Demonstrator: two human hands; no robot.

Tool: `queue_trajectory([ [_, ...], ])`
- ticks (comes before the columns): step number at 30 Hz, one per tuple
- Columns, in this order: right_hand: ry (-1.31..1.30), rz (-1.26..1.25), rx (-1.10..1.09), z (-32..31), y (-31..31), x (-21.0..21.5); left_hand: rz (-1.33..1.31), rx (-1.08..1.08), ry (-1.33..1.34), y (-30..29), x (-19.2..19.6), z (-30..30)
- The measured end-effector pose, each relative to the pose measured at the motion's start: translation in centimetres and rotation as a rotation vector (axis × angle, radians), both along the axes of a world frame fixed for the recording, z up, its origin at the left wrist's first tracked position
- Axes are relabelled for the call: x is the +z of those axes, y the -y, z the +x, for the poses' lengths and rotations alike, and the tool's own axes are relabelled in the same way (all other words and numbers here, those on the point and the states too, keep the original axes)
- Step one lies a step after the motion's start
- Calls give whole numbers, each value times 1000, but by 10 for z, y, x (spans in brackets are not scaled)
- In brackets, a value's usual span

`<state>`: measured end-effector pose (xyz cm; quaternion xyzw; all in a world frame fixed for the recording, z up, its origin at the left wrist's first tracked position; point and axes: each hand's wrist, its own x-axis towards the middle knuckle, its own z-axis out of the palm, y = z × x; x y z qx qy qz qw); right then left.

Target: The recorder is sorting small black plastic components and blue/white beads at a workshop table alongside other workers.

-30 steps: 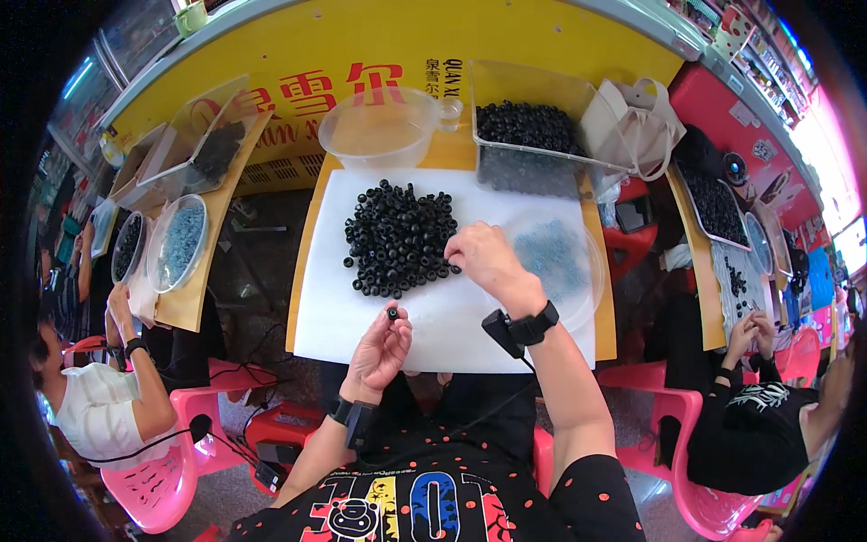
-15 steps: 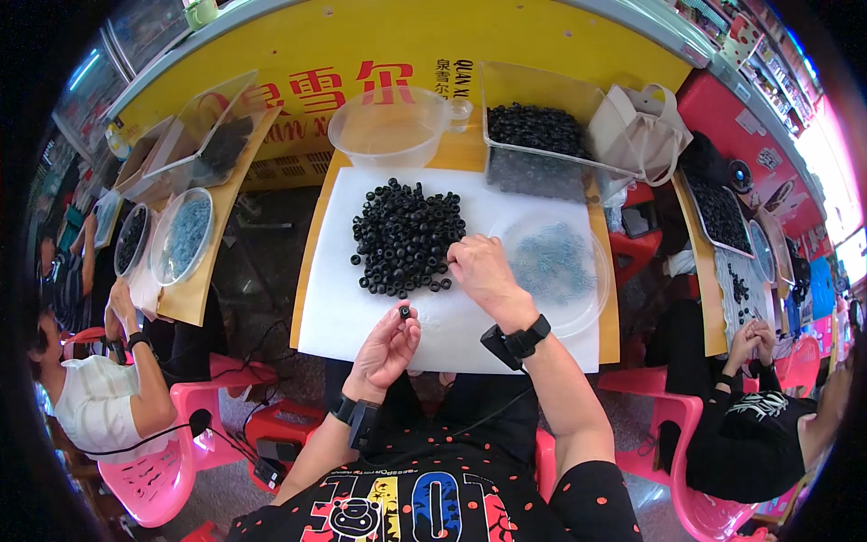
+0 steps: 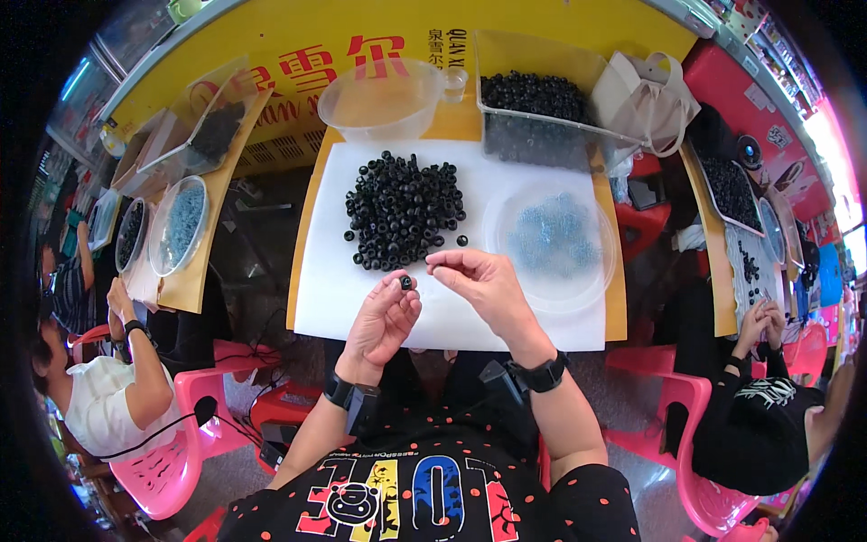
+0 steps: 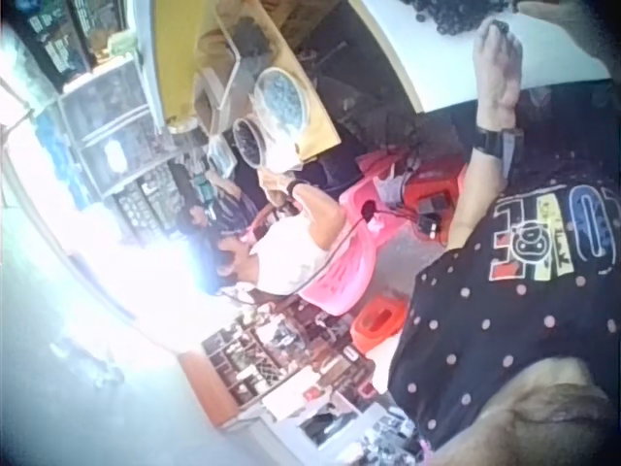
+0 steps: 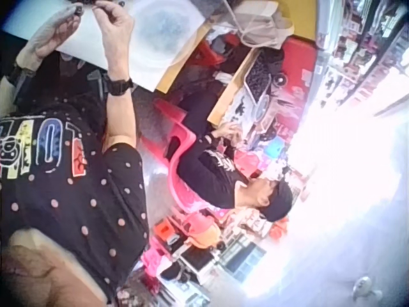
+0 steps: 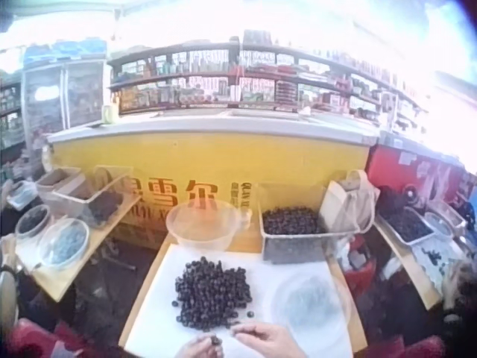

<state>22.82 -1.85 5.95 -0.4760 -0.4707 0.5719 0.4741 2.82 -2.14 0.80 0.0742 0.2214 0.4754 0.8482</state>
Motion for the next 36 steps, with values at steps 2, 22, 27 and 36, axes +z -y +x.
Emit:
queue_trajectory([
  [2,-97,5,-20,-3,12,3,13,0,-44,1,4,2],
  [22,-90,20,-173,-7,39,-2,7,-26,-110,12,12,15],
  [27,9,58,-174,-12,40,-2,68,-33,-127,13,13,15],
  [36,181,143,-214,-20,46,5,147,-21,-230,15,23,14],
])
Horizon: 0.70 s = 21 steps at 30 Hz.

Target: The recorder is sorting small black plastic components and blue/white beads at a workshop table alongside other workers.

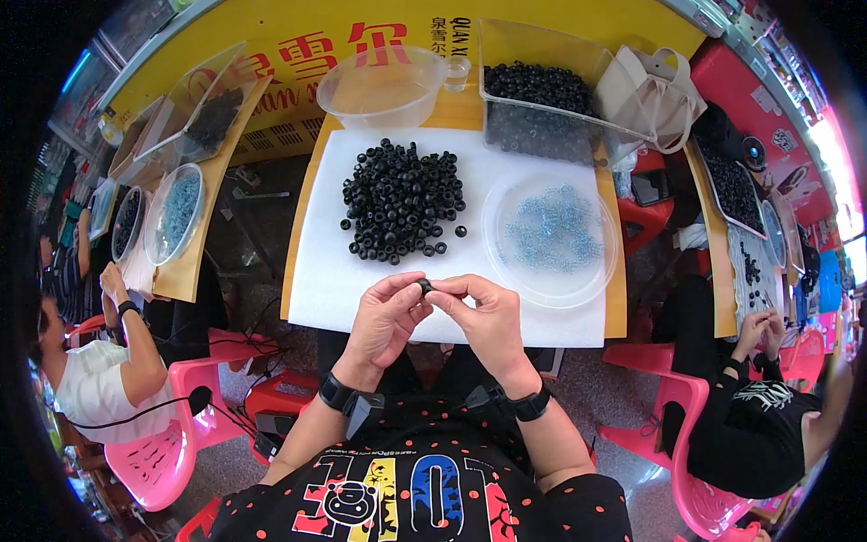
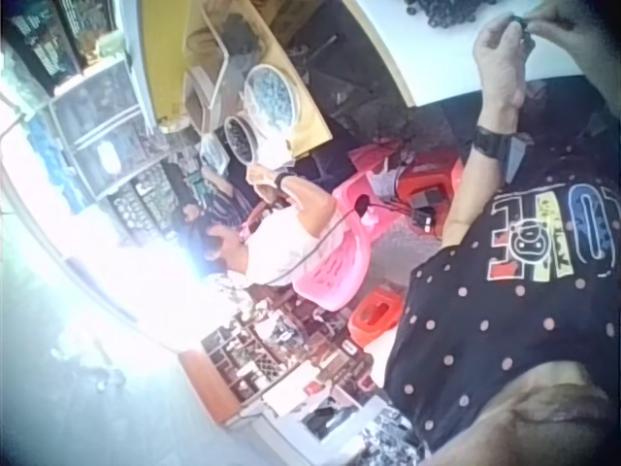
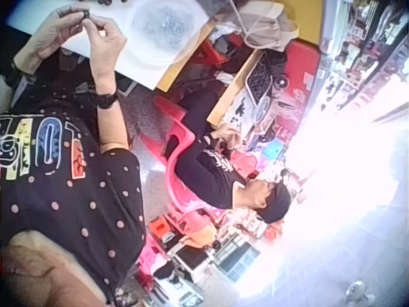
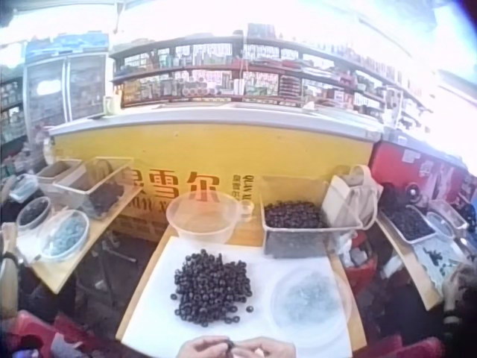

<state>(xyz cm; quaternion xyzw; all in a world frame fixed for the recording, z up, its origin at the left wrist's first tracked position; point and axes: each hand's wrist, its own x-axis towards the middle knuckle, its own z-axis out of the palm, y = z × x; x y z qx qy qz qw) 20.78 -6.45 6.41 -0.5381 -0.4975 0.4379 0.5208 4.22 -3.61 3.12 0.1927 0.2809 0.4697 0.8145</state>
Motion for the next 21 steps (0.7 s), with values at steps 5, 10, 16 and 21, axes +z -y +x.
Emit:
queue_trajectory([
  [5,39,80,33,0,1,-8,2,-19,-3,0,1,-2],
  [10,-8,38,147,7,-3,-7,107,-105,43,-1,-7,-9],
  [16,-88,6,321,12,-2,-8,20,-172,91,0,5,-7],
  [21,65,46,325,13,3,-2,7,-227,85,2,-3,-11],
])
